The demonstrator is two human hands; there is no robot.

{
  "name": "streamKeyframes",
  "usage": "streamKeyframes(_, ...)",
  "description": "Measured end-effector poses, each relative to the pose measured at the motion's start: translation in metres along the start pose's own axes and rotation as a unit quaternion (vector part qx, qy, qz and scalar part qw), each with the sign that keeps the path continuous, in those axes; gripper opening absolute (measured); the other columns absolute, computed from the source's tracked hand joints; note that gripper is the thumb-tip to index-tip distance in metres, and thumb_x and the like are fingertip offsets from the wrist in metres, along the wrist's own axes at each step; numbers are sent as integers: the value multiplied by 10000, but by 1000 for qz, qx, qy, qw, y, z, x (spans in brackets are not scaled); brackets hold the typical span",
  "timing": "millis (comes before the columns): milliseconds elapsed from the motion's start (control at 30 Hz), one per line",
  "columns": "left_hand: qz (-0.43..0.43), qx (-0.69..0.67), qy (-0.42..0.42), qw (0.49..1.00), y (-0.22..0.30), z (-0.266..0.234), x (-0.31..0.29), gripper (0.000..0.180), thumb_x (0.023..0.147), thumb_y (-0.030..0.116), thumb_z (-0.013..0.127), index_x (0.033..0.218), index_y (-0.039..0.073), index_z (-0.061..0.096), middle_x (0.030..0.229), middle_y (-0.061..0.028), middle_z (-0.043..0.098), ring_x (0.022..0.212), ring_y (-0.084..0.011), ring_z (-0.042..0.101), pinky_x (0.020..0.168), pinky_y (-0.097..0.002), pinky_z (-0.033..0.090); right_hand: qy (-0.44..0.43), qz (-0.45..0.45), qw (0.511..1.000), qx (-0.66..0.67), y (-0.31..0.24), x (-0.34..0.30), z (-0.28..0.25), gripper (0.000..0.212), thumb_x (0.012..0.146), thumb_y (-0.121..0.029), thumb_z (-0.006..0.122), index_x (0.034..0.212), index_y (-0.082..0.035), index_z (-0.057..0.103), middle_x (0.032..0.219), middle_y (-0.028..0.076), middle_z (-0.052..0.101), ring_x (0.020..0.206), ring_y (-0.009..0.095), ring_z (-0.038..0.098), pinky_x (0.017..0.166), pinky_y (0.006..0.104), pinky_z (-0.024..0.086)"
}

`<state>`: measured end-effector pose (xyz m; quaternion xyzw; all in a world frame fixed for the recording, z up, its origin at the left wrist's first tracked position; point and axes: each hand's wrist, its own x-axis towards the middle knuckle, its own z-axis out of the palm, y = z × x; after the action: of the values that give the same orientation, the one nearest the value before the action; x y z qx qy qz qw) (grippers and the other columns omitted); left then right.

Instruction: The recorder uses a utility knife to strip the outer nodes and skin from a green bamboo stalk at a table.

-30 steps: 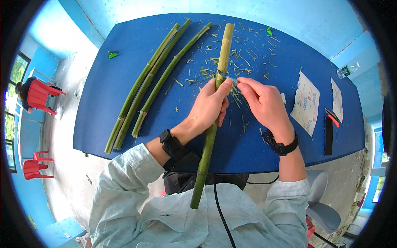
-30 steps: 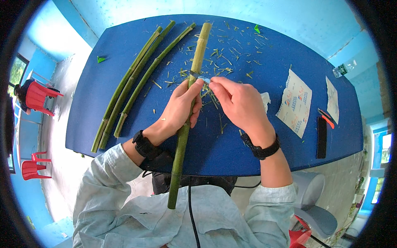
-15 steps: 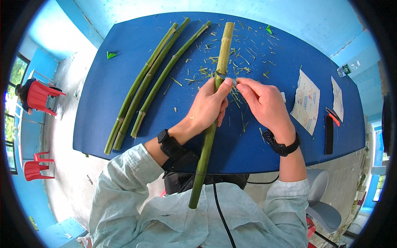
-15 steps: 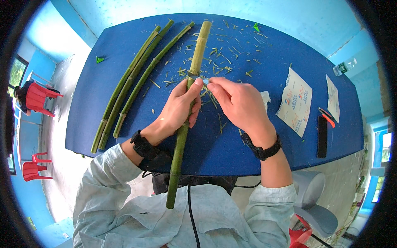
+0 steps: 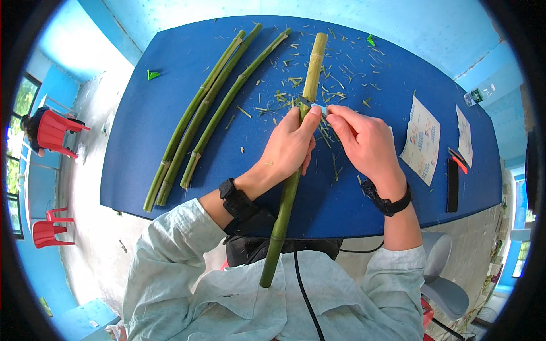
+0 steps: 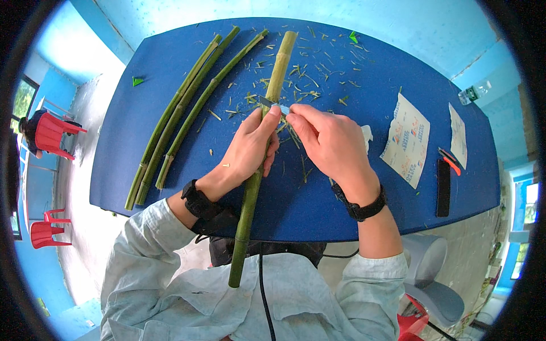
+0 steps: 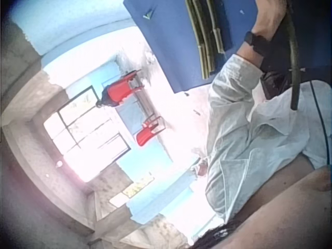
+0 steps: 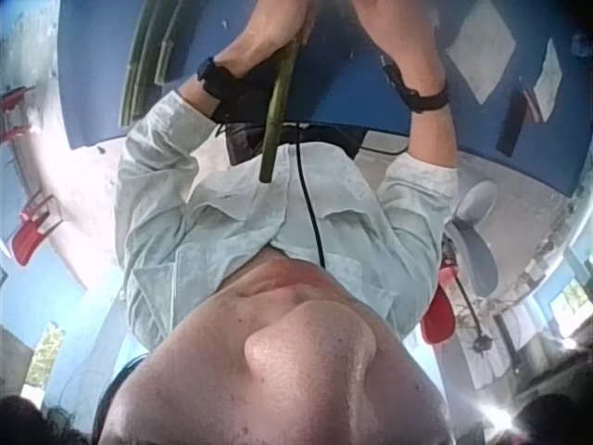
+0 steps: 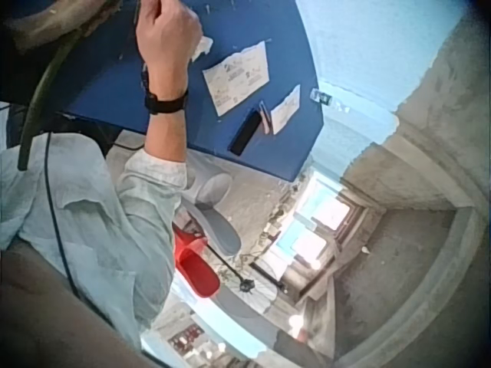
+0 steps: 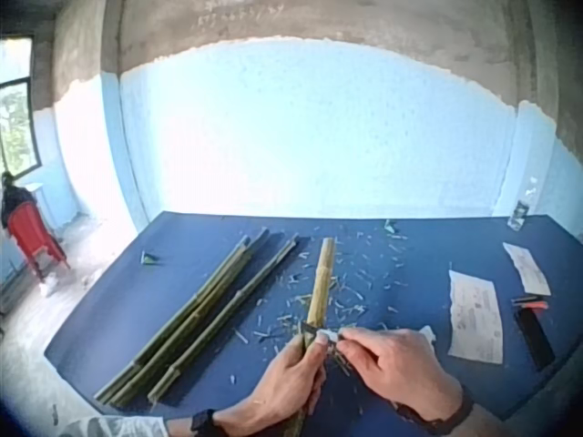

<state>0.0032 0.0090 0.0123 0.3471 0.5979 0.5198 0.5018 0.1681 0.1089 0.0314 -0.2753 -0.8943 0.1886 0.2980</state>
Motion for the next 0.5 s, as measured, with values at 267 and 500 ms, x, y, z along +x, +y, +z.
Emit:
streamKeyframes(267,2,-2,-4,1000,-3,-3,2,522,1164,547,489,1073,33,494,737,-42,566,489,-150,601,405,-327,500,-14,11,1000,0,-2,0,-1,266,1071,-313,720,1161,-75,799,856,204,751,736,395,744,602,448,549)
streamKeyframes(500,-1,-7,13,1000,-2,-2,-1,529,1164,549,491,1060,32,518,731,-43,563,483,-151,596,399,-332,500,7,-5,1000,-17,0,-1,5,256,1065,-331,727,1179,-113,800,871,181,768,743,381,753,594,459,557)
